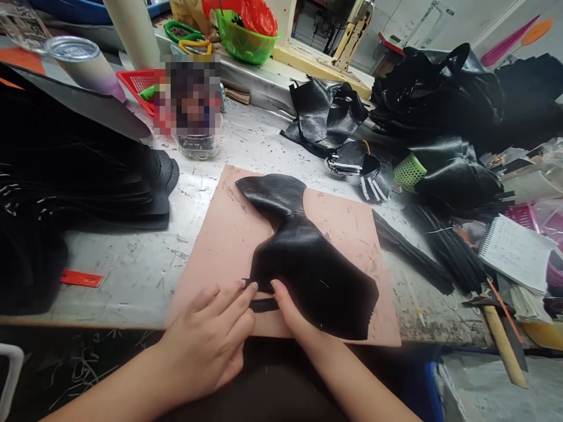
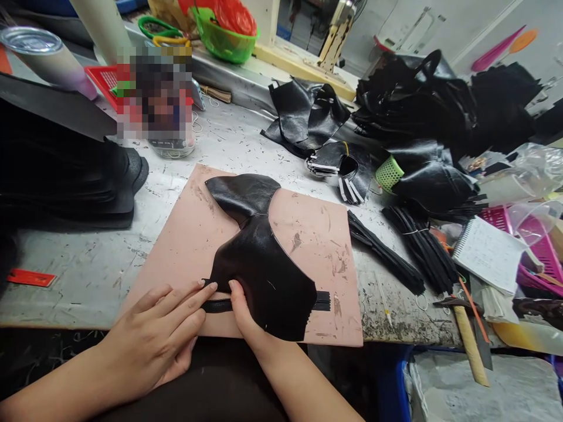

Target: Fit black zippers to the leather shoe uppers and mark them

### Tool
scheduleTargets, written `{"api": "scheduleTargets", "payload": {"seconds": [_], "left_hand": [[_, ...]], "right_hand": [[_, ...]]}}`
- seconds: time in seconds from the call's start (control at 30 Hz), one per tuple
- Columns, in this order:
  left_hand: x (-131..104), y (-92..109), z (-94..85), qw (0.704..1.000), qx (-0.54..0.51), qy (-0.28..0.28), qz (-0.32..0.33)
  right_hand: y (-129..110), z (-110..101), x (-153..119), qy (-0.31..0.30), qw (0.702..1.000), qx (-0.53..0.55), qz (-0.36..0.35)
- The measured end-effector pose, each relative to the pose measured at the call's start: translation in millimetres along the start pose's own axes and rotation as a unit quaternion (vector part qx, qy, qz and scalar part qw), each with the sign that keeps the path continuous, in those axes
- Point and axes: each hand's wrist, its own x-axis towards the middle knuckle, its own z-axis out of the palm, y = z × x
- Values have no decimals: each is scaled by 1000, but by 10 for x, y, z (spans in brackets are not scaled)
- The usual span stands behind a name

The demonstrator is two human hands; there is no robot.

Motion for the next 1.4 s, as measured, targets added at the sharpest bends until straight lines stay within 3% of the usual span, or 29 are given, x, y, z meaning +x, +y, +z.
{"api": "scheduleTargets", "payload": {"seconds": [0.07, 0.23, 0.33, 0.47, 0.6, 0.77, 0.93, 1.27, 1.4], "left_hand": [[30, 13, 0, 1000, 10, -3, -8], [85, 49, -20, 999, 28, 13, -11], [114, 67, -25, 999, 36, 17, -19], [147, 85, -10, 998, 62, 9, -20], [198, 90, 4, 996, 85, 14, -10], [307, 90, -14, 993, 105, 22, 52], [342, 116, -23, 990, 125, -11, 60], [366, 177, 28, 992, 121, -33, 16], [393, 176, 65, 994, 100, -25, 41]], "right_hand": [[-48, -44, 12, 40, 999, -26, 10], [-85, -224, 61, 100, 989, -77, -72], [-28, -278, 77, 82, 984, -125, -101], [37, -311, 106, 28, 966, -170, -193], [69, -338, 108, 19, 940, -202, -275], [91, -343, 81, 41, 921, -196, -335], [58, -361, 86, -7, 925, -175, -338], [45, -401, 109, -18, 921, -196, -336], [16, -501, 165, -17, 911, -215, -350]]}}
